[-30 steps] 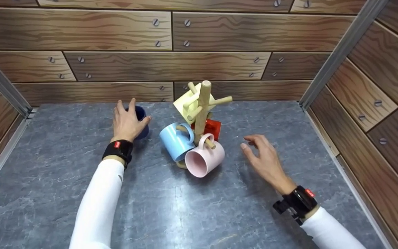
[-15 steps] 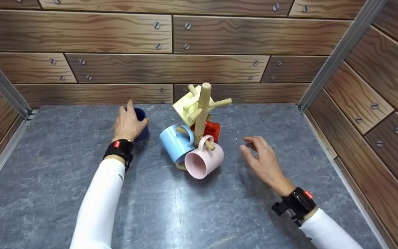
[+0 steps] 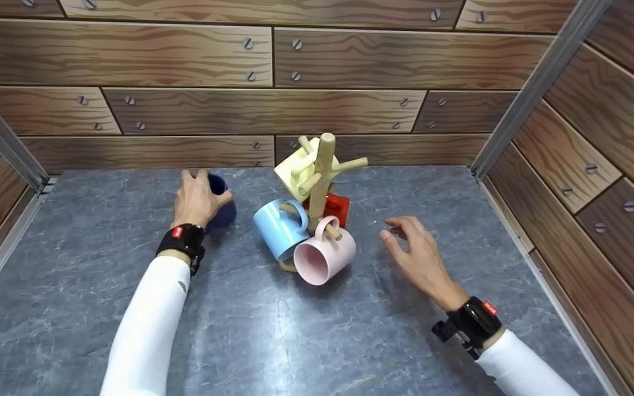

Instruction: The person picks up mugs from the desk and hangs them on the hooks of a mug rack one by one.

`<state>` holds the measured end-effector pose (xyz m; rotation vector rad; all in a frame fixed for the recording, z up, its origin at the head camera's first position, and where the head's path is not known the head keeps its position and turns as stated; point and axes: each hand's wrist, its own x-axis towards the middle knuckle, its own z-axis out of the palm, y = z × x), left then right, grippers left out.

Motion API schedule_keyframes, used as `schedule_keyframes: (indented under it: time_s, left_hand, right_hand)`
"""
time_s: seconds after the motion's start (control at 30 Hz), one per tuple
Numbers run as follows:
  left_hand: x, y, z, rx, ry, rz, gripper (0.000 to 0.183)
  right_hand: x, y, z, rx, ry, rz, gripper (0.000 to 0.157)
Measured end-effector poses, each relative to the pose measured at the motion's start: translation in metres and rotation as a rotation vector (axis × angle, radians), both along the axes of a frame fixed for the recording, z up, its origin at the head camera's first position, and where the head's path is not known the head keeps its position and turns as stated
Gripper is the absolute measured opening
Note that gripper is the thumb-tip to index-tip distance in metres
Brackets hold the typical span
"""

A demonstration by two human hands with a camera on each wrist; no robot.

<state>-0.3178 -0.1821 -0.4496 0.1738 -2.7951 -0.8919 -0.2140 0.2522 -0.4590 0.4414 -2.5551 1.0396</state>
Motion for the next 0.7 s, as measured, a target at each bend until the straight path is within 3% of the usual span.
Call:
schedule_keyframes:
  time_s: [0.33, 0.7]
  left_hand:
    - [0.01, -0.003, 0.015, 0.022, -0.022, -0.032, 0.077]
    - [0.025, -0.002, 0.03, -0.027, 0.008, -0.065, 0.077]
  right_hand:
    - [0.0, -0.001, 0.002, 0.011, -0.005, 0.014, 0.034]
    - [0.002, -0.003, 0.003, -0.008, 0.004, 0.024, 0.033]
